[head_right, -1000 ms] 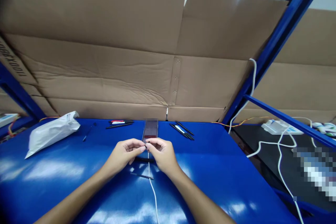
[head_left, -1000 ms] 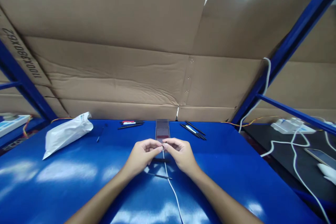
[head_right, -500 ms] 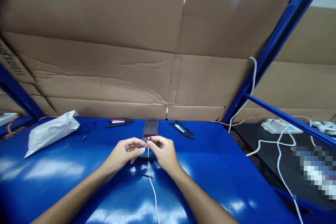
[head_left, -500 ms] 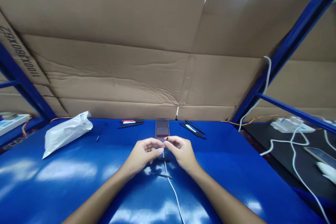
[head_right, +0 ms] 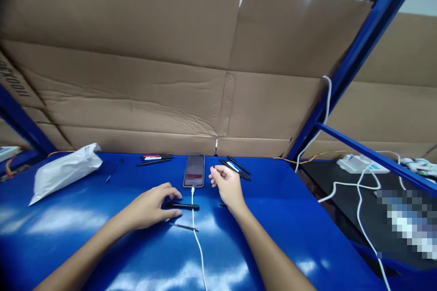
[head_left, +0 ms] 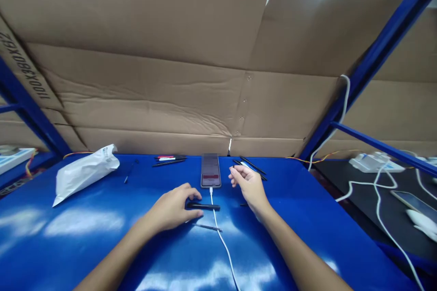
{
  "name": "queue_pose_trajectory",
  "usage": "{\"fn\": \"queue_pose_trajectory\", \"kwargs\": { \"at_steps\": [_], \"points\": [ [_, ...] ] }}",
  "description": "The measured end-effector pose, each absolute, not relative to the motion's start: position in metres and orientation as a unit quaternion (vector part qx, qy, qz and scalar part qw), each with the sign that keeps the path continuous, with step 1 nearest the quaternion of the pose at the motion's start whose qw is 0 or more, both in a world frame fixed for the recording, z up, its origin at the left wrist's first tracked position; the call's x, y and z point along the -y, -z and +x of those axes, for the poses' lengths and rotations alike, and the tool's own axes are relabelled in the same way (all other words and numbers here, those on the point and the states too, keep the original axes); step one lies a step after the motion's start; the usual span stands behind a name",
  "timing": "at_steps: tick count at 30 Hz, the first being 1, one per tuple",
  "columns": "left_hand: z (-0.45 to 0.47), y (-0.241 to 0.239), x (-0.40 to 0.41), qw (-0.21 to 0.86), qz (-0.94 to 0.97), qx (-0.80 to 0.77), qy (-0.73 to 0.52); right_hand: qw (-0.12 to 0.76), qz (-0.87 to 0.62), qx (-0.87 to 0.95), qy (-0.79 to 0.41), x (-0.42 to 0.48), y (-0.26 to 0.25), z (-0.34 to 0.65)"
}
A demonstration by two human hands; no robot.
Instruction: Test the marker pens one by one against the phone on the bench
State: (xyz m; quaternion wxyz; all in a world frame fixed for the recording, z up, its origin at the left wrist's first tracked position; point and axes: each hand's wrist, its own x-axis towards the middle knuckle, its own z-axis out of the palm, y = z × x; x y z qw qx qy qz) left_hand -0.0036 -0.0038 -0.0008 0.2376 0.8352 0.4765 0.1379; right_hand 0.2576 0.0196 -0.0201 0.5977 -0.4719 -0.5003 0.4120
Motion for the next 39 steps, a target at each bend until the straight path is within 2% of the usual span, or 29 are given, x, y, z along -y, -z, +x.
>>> {"fn": "queue_pose_trajectory", "kwargs": {
  "at_steps": [5, 8, 11, 15, 21, 27, 33, 39],
  "points": [
    [-0.001, 0.003, 0.003, 0.246, 0.848, -0.453, -0.123, 0.532, -0.495, 0.603, -0.329, -0.015, 0.021, 0.261],
    [-0.002, 0.003, -0.001, 0.274, 0.831, -0.454, -0.166, 0.465, -0.477, 0.716, -0.209, -0.008, 0.014, 0.265],
    [-0.005, 0.002, -0.004, 0.273, 0.814, -0.464, -0.220, 0.395, -0.430, 0.797, -0.153, -0.002, 0.006, 0.266],
    [-0.006, 0.004, -0.006, 0.269, 0.806, -0.464, -0.250, 0.349, -0.411, 0.828, -0.151, 0.002, 0.002, 0.264],
    [-0.004, 0.003, -0.004, 0.258, 0.811, -0.464, -0.246, 0.325, -0.404, 0.841, -0.157, 0.005, 0.002, 0.263],
    [-0.002, 0.001, -0.001, 0.256, 0.818, -0.459, -0.235, 0.322, -0.402, 0.837, -0.184, 0.010, 0.003, 0.260],
    [-0.005, -0.002, -0.003, 0.234, 0.814, -0.475, -0.238, 0.346, -0.425, 0.822, -0.155, 0.015, -0.011, 0.261],
    [-0.007, -0.002, -0.004, 0.216, 0.812, -0.494, -0.226, 0.139, -0.353, 0.894, -0.239, 0.038, -0.013, 0.253]
  ]
}}
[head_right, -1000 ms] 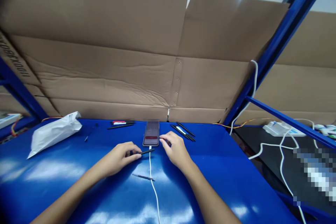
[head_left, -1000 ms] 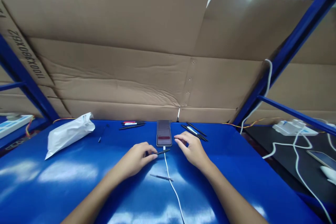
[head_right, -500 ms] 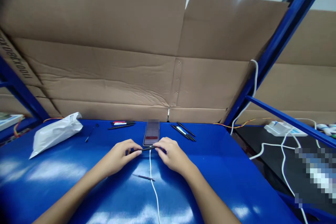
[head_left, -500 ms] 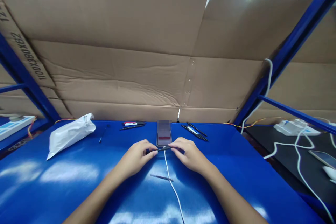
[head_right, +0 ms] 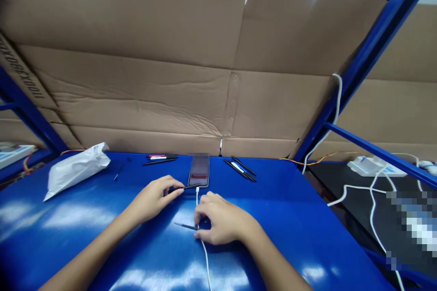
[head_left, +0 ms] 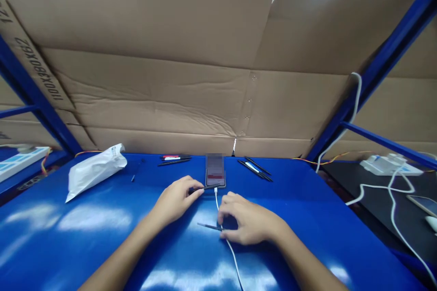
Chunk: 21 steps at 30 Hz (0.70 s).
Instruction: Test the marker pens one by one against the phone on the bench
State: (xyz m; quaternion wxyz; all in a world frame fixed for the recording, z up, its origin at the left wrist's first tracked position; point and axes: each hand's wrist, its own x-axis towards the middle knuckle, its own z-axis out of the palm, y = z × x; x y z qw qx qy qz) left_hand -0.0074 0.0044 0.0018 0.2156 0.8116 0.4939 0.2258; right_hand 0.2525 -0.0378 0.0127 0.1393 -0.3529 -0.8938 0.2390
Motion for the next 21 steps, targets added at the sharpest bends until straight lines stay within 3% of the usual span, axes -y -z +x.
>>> {"fn": "queue_pose_trajectory", "kwargs": {
  "at_steps": [3, 7, 11, 14, 21],
  "points": [
    [-0.007, -0.002, -0.004, 0.212, 0.811, -0.497, -0.226, 0.115, -0.359, 0.893, -0.246, 0.043, -0.007, 0.245],
    [-0.008, -0.003, -0.004, 0.207, 0.812, -0.497, -0.225, 0.148, -0.341, 0.893, -0.253, 0.036, -0.009, 0.247],
    [-0.010, -0.003, -0.006, 0.192, 0.814, -0.504, -0.217, 0.218, -0.408, 0.872, -0.160, 0.018, -0.016, 0.267],
    [-0.012, -0.001, -0.007, 0.173, 0.813, -0.513, -0.215, 0.222, -0.463, 0.855, -0.079, 0.007, -0.017, 0.282],
    [-0.012, -0.002, -0.006, 0.168, 0.808, -0.519, -0.224, 0.210, -0.475, 0.852, -0.069, 0.004, -0.012, 0.286]
  ]
}}
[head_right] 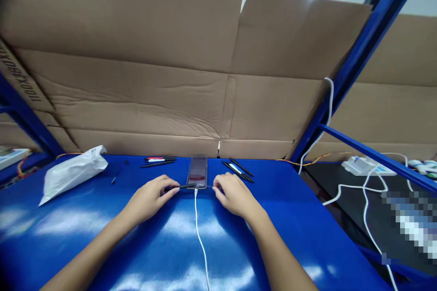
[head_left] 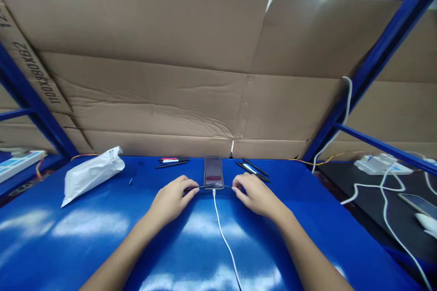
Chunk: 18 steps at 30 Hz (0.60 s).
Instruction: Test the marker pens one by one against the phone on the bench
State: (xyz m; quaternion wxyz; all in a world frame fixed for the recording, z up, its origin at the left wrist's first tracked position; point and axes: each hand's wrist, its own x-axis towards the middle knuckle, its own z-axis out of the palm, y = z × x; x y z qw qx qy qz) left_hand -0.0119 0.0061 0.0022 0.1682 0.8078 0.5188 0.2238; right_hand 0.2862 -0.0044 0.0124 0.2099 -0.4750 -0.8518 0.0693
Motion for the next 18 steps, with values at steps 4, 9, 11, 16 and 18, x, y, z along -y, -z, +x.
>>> {"fn": "queue_pose_trajectory", "kwargs": {
  "at_steps": [4, 9, 11, 16, 18],
  "points": [
    [-0.011, -0.004, -0.005, 0.176, 0.806, -0.514, -0.233, 0.206, -0.473, 0.854, -0.071, 0.006, -0.013, 0.284],
    [-0.010, -0.004, -0.005, 0.156, 0.813, -0.514, -0.225, 0.205, -0.468, 0.856, -0.076, 0.006, -0.014, 0.286],
    [-0.010, -0.003, -0.004, 0.137, 0.822, -0.508, -0.218, 0.214, -0.462, 0.858, -0.076, 0.006, -0.014, 0.286],
    [-0.007, -0.003, -0.002, 0.117, 0.841, -0.486, -0.208, 0.312, -0.425, 0.840, -0.126, 0.007, -0.016, 0.279],
    [-0.005, -0.002, -0.001, 0.120, 0.848, -0.470, -0.215, 0.349, -0.417, 0.823, -0.163, 0.009, -0.015, 0.272]
  ]
}}
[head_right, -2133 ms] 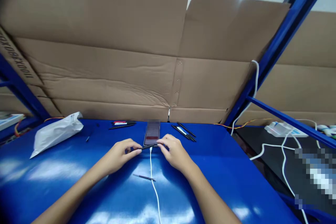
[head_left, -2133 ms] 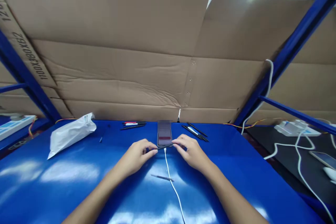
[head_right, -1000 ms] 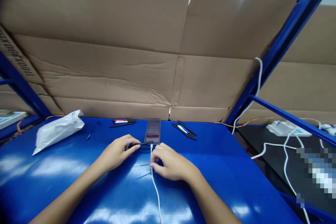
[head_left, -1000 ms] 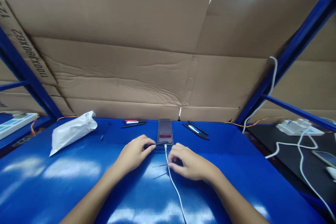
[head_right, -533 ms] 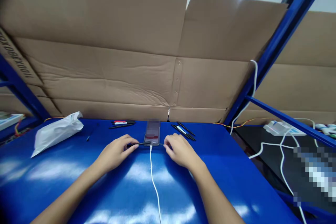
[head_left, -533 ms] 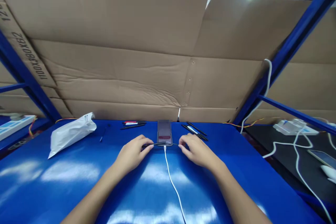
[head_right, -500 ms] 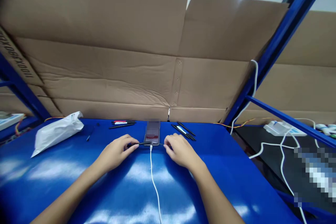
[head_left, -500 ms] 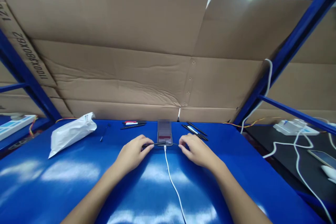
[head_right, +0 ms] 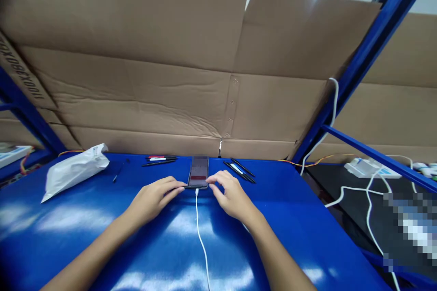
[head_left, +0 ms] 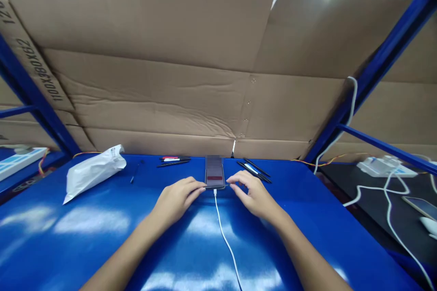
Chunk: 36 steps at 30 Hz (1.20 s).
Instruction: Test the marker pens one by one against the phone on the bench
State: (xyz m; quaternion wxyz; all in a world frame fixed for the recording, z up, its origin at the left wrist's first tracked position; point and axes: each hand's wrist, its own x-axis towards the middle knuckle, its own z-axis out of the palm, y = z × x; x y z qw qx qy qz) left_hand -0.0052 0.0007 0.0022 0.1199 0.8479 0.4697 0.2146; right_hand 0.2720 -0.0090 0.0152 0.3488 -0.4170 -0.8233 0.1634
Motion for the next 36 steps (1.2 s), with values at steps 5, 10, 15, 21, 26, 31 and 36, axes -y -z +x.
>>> {"fn": "queue_pose_trajectory", "kwargs": {
  "at_steps": [5, 10, 15, 21, 26, 31, 36],
  "points": [
    [-0.003, 0.003, 0.000, 0.128, 0.854, -0.441, -0.245, 0.384, -0.417, 0.794, -0.220, 0.011, -0.007, 0.259],
    [-0.006, 0.004, -0.002, 0.135, 0.845, -0.442, -0.268, 0.408, -0.434, 0.776, -0.208, 0.007, -0.007, 0.264],
    [-0.007, 0.005, -0.005, 0.166, 0.844, -0.425, -0.281, 0.408, -0.426, 0.787, -0.181, 0.008, -0.015, 0.268],
    [-0.003, 0.005, -0.004, 0.184, 0.850, -0.389, -0.304, 0.395, -0.440, 0.784, -0.190, 0.011, -0.015, 0.266],
    [-0.002, 0.004, -0.002, 0.170, 0.848, -0.398, -0.306, 0.395, -0.436, 0.786, -0.188, 0.012, -0.016, 0.266],
    [-0.003, 0.005, -0.002, 0.170, 0.854, -0.388, -0.303, 0.398, -0.432, 0.788, -0.184, 0.010, -0.015, 0.265],
    [-0.002, 0.004, 0.000, 0.188, 0.855, -0.373, -0.308, 0.403, -0.433, 0.783, -0.189, 0.010, -0.014, 0.265]
  ]
}}
